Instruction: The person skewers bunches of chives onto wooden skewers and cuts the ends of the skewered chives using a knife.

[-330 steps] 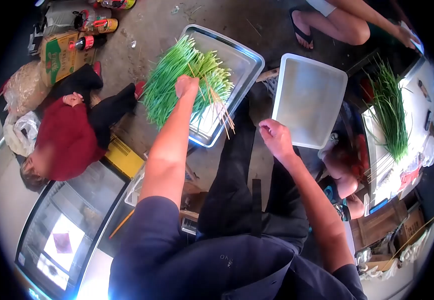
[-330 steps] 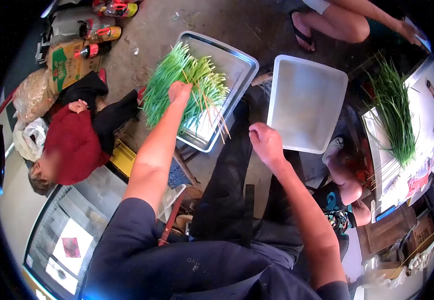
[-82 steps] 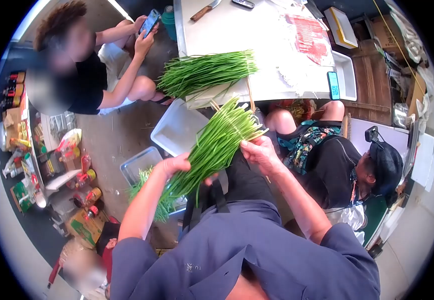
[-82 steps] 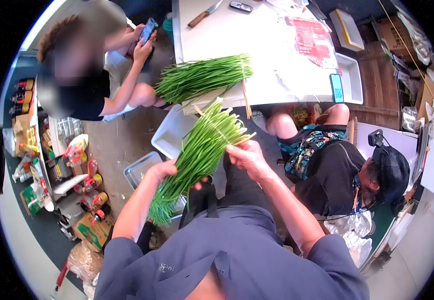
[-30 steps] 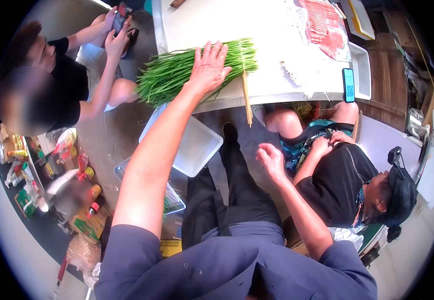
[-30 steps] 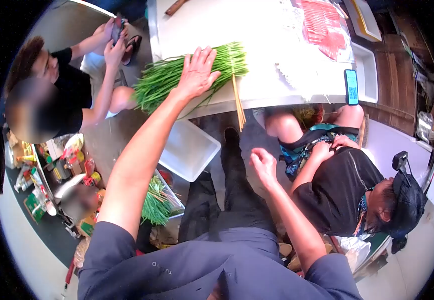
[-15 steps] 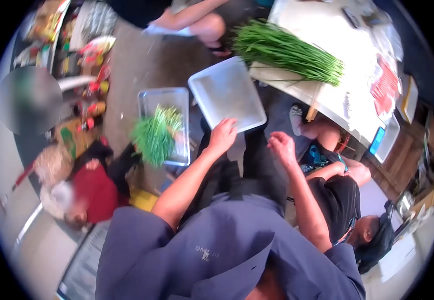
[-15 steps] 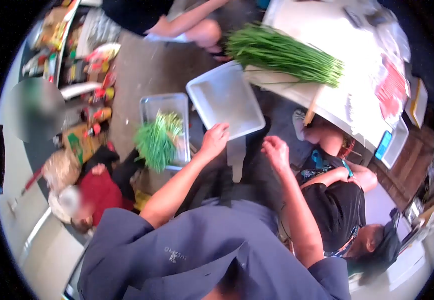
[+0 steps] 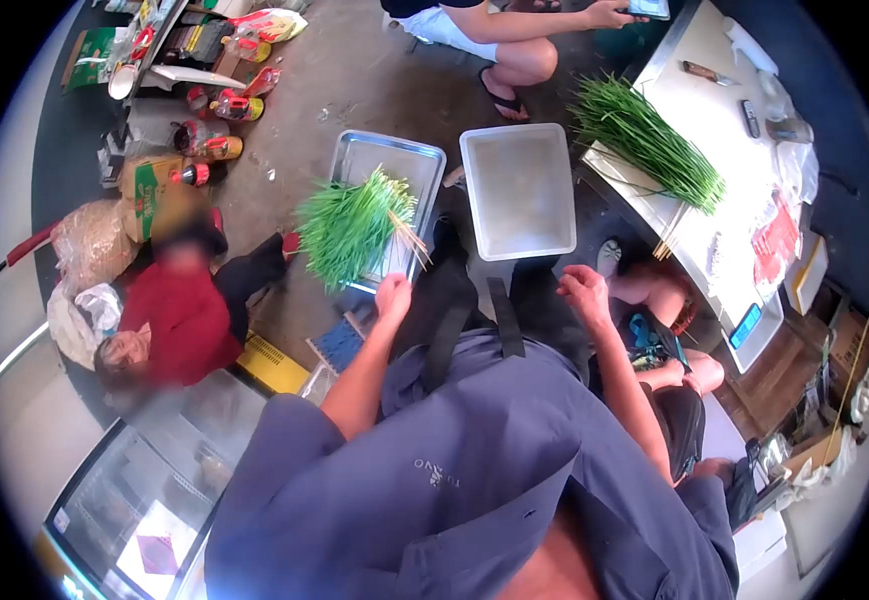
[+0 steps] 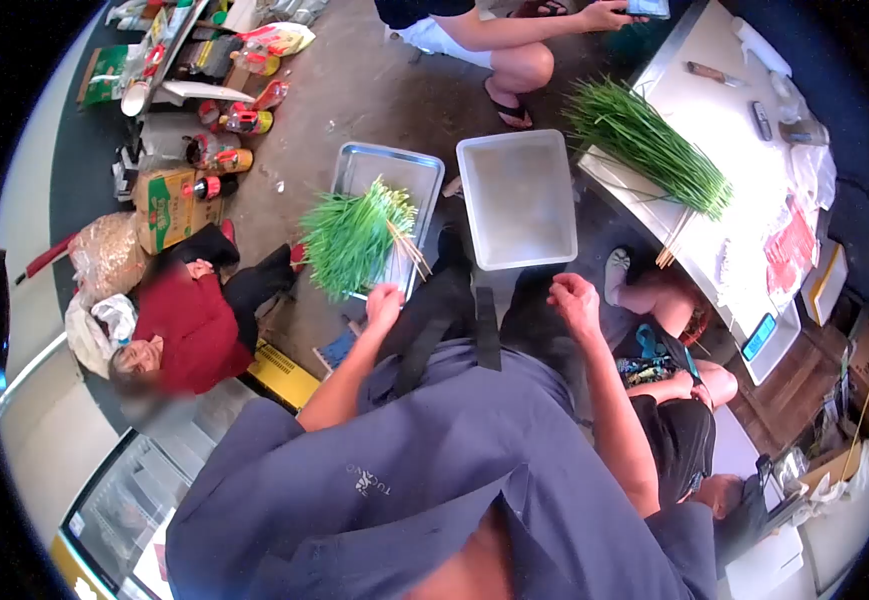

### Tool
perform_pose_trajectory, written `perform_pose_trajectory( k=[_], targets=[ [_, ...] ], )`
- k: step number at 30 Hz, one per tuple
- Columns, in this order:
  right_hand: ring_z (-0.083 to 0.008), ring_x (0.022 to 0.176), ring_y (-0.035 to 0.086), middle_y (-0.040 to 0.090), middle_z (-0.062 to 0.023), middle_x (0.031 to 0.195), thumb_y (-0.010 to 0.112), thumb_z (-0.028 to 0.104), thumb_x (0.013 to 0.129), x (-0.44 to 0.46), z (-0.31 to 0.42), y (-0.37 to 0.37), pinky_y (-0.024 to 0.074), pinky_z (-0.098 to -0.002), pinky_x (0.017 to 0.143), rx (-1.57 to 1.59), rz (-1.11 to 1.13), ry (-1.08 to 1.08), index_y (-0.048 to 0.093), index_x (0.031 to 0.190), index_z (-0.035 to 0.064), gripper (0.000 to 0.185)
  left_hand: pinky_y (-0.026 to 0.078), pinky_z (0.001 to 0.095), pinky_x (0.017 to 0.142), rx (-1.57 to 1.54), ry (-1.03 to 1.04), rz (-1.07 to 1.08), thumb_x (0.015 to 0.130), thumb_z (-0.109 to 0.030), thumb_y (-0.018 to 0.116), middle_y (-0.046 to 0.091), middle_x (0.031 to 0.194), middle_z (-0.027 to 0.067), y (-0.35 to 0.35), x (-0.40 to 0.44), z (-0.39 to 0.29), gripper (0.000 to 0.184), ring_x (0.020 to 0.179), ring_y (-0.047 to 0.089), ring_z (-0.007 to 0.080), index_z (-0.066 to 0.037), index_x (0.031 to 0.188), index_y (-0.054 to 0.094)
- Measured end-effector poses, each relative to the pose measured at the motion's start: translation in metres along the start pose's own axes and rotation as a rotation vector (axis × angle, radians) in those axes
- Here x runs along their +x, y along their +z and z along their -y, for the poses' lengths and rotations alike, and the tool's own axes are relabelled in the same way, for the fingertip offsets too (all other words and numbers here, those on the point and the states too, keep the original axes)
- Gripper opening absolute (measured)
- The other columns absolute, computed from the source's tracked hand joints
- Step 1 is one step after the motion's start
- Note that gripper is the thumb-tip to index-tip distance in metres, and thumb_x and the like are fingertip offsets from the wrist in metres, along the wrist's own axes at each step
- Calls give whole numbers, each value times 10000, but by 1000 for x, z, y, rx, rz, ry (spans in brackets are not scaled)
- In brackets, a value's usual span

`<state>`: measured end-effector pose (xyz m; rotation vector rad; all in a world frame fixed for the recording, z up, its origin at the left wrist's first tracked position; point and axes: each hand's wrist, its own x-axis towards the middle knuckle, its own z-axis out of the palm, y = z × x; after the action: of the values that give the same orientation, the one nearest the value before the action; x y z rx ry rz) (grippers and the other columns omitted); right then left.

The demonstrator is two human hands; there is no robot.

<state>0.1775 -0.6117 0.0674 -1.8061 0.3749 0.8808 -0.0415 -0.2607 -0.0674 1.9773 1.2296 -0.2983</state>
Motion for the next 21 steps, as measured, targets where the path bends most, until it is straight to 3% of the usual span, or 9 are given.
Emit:
perform_pose_trajectory(
  k=[1, 3, 6, 8, 14, 17, 21],
  targets=[
    [-134, 675, 677, 697, -79, 840, 642, 117, 902, -7, 1, 5, 509, -262, 566, -44, -5, -14, 674, 1085, -28, 235, 518, 398, 870, -24, 34, 82, 851, -214, 648, 726, 975, 142, -10, 2, -41, 233, 939, 683, 311, -58, 1012, 714],
    [-140, 661, 673, 690, -83, 820, 642, 113, 899, -23, -1, 18, 525, -279, 571, 37, -30, -15, 679, 1057, -27, 214, 520, 380, 850, -210, 214, 124, 892, -220, 642, 721, 958, 132, -1, 11, -82, 237, 905, 679, 278, -47, 1046, 692],
    [-145, 657, 674, 684, -83, 787, 629, 90, 900, -47, -23, 33, 535, -284, 559, -36, -116, -101, 673, 1024, -16, 169, 525, 357, 875, -171, 330, 344, 941, -263, 647, 719, 969, 120, 5, 8, -139, 289, 935, 678, 227, -40, 1122, 673],
    [-146, 662, 685, 691, -77, 784, 622, 76, 891, -62, -35, 45, 549, -297, 565, -1, -170, -62, 684, 996, -18, 154, 530, 358, 885, -213, 415, 537, 951, -246, 639, 727, 1009, 133, 17, 4, -150, 275, 973, 688, 232, -33, 1122, 670],
    [-147, 677, 702, 728, -87, 764, 630, 118, 883, -102, -49, 51, 568, -298, 637, -7, -205, 47, 715, 1070, 14, 230, 556, 373, 816, 120, 710, 757, 912, -198, 644, 732, 955, 178, 10, -49, -177, 238, 914, 723, 285, -23, 1067, 691],
    [-160, 698, 709, 736, -111, 818, 617, 130, 871, -106, -65, 38, 575, -309, 657, 7, -217, 68, 710, 1076, -3, 262, 563, 379, 799, 256, 745, 838, 872, -189, 646, 731, 920, 185, 22, -46, -173, 240, 881, 727, 302, -34, 1044, 707],
    [-181, 721, 723, 742, -124, 858, 596, 119, 862, -117, -85, -7, 582, -321, 681, 58, -282, 75, 709, 1080, -8, 276, 562, 380, 809, 415, 806, 786, 860, -217, 637, 736, 932, 168, 37, -61, -196, 267, 882, 725, 291, -46, 1051, 715]
  ],
)
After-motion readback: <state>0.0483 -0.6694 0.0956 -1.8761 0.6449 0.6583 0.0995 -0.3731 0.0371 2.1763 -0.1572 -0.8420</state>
